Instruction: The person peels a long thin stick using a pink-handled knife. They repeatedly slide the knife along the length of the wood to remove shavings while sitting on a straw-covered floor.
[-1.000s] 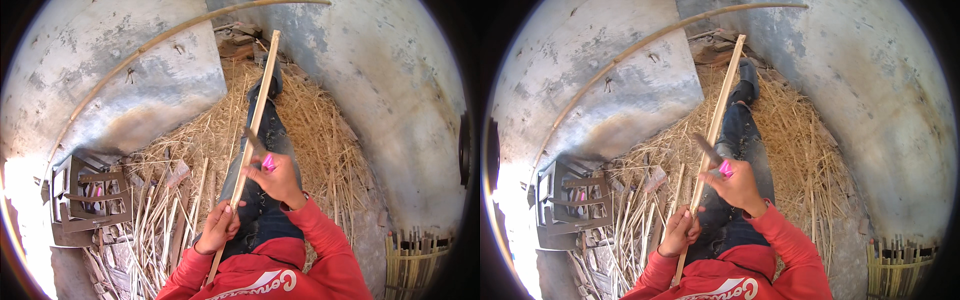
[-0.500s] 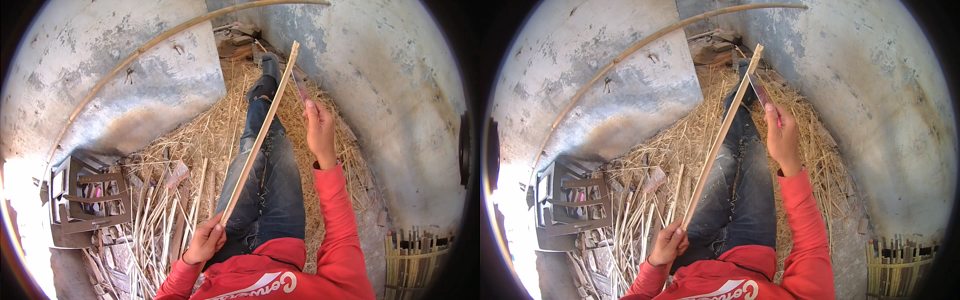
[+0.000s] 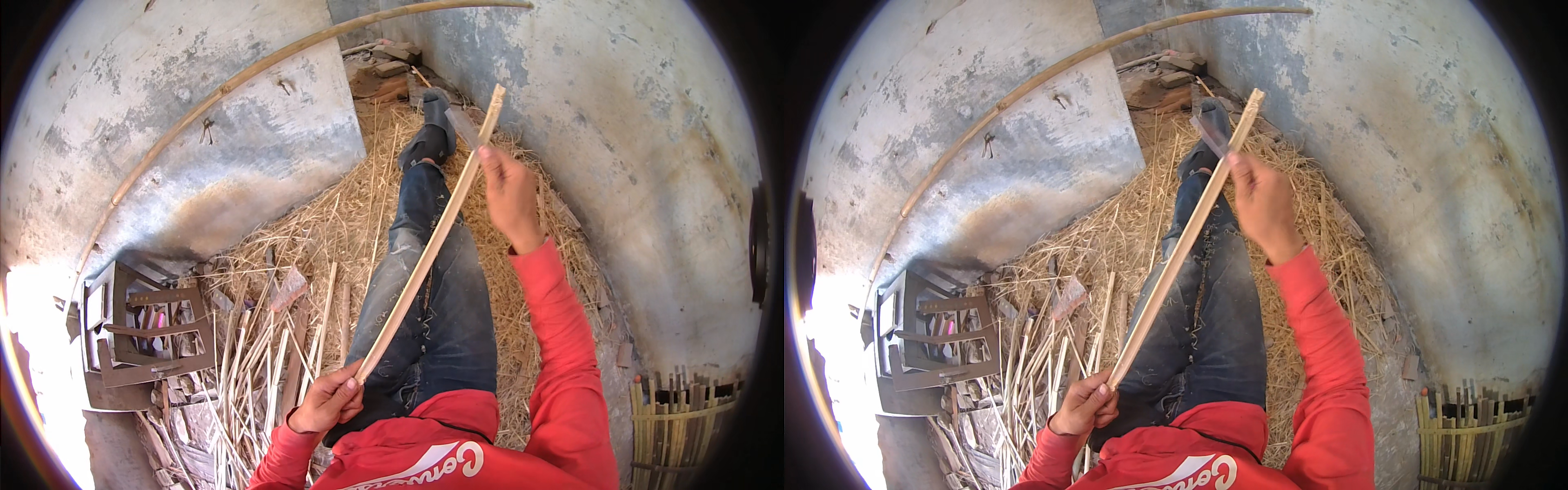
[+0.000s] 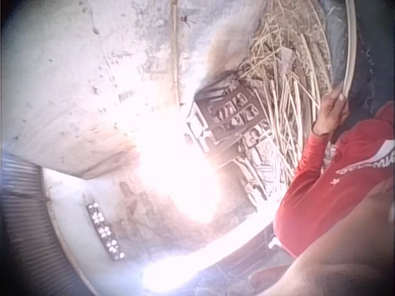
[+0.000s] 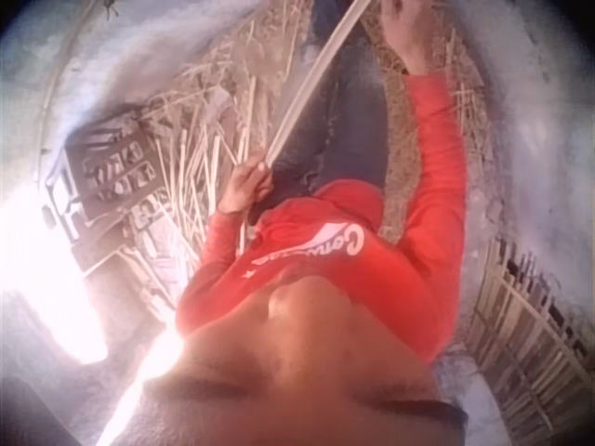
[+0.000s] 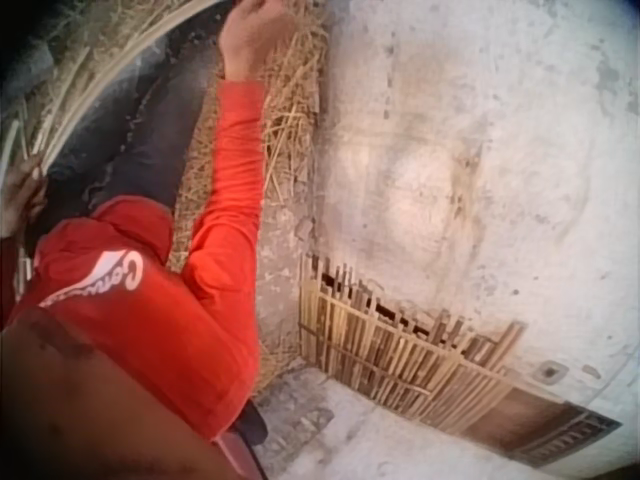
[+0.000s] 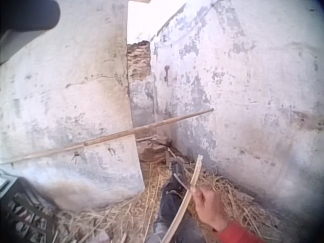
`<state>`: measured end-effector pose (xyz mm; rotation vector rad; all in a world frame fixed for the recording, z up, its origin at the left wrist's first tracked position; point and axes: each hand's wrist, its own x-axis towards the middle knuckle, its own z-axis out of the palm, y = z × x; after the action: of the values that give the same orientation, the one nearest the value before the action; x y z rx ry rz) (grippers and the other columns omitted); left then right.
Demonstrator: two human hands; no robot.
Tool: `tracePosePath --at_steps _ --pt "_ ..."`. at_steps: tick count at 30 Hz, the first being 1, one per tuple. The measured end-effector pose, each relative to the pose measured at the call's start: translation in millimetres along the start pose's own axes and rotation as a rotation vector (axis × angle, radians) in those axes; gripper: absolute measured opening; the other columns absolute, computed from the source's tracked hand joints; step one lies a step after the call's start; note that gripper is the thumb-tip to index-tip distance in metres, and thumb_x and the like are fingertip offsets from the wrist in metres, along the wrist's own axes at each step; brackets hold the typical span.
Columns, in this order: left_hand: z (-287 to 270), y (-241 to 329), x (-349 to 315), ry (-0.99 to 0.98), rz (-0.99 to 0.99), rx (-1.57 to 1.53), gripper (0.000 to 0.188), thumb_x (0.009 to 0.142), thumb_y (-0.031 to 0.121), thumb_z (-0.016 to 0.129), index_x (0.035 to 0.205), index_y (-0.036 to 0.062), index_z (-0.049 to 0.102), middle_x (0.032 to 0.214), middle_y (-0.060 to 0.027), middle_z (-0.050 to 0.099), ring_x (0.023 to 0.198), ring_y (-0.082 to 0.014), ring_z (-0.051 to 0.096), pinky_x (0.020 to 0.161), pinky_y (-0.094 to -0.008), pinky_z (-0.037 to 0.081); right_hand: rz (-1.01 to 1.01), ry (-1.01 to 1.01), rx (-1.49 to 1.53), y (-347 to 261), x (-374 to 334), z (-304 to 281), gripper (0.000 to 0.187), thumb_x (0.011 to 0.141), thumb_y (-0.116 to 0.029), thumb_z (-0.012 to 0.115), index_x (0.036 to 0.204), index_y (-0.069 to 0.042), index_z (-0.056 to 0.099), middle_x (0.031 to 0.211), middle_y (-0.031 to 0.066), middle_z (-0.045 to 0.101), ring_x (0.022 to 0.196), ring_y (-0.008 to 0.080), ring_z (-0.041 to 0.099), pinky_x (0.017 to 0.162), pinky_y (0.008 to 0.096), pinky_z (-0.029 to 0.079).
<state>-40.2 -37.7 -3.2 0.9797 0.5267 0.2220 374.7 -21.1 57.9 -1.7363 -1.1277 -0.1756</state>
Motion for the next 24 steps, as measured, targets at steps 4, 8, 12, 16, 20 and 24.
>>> tracePosePath --at_steps 4,8,12,16,20,24 --pt "6.7 5.0 9.3 0.021 0.019 -0.044 0.049 0.110 0.024 0.043 0.153 0.0019 0.038 0.062 0.0024 0.028 0.048 -0.0071 0.024 0.044 -0.0247 0.023 -0.049 -0.080 0.035 -14.0 -27.2 18.0 0.043 0.108 -0.034 0.051 0.079 -0.003 0.056 0.052 0.0131 0.045 0.041 0.0275 0.045 0.044 0.0407 0.033" --pt "9.0 8.8 19.5 0.007 0.015 -0.040 0.047 0.111 0.025 0.044 0.155 0.0102 0.039 0.063 0.0020 0.027 0.047 -0.0073 0.023 0.043 -0.0248 0.022 -0.044 -0.101 0.013 -25.2 -43.3 24.4 0.042 0.107 -0.033 0.052 0.077 -0.004 0.056 0.054 0.0177 0.050 0.045 0.0363 0.052 0.044 0.0436 0.035" --pt "11.7 8.5 33.1 0.006 0.082 -0.062 0.045 0.111 0.025 0.044 0.154 0.0157 0.040 0.063 0.0019 0.027 0.047 -0.0077 0.023 0.042 -0.0247 0.023 -0.082 -0.221 0.051 -39.4 -64.5 29.4 0.042 0.107 -0.033 0.052 0.076 -0.004 0.056 0.053 0.0180 0.051 0.047 0.0388 0.056 0.043 0.0456 0.037" --pt "15.2 10.8 44.7 0.041 0.075 -0.068 0.044 0.111 0.026 0.044 0.153 0.0172 0.041 0.064 0.0016 0.028 0.046 -0.0079 0.024 0.042 -0.0242 0.023 -0.088 -0.265 0.062 -47.5 -82.2 34.4 0.039 0.106 -0.031 0.053 0.077 -0.005 0.057 0.055 0.0184 0.053 0.051 0.0396 0.060 0.044 0.0467 0.041" --pt "21.3 17.8 61.7 0.130 0.067 -0.088 0.046 0.112 0.023 0.040 0.157 0.0137 0.035 0.066 0.0020 0.030 0.046 -0.0075 0.026 0.041 -0.0234 0.024 -0.175 -0.325 0.140 -62.0 -121.1 53.8 0.035 0.105 -0.030 0.054 0.080 -0.006 0.057 0.057 0.0174 0.055 0.051 0.0388 0.061 0.045 0.0476 0.044" --pt "27.0 31.9 71.2 0.113 0.089 -0.123 0.048 0.112 0.022 0.038 0.159 0.0123 0.032 0.067 0.0022 0.031 0.046 -0.0073 0.028 0.040 -0.0229 0.024 -0.138 -0.348 0.195 -74.4 -138.9 55.8 0.033 0.105 -0.031 0.054 0.082 -0.006 0.058 0.057 0.0165 0.056 0.052 0.0383 0.061 0.045 0.0481 0.045"
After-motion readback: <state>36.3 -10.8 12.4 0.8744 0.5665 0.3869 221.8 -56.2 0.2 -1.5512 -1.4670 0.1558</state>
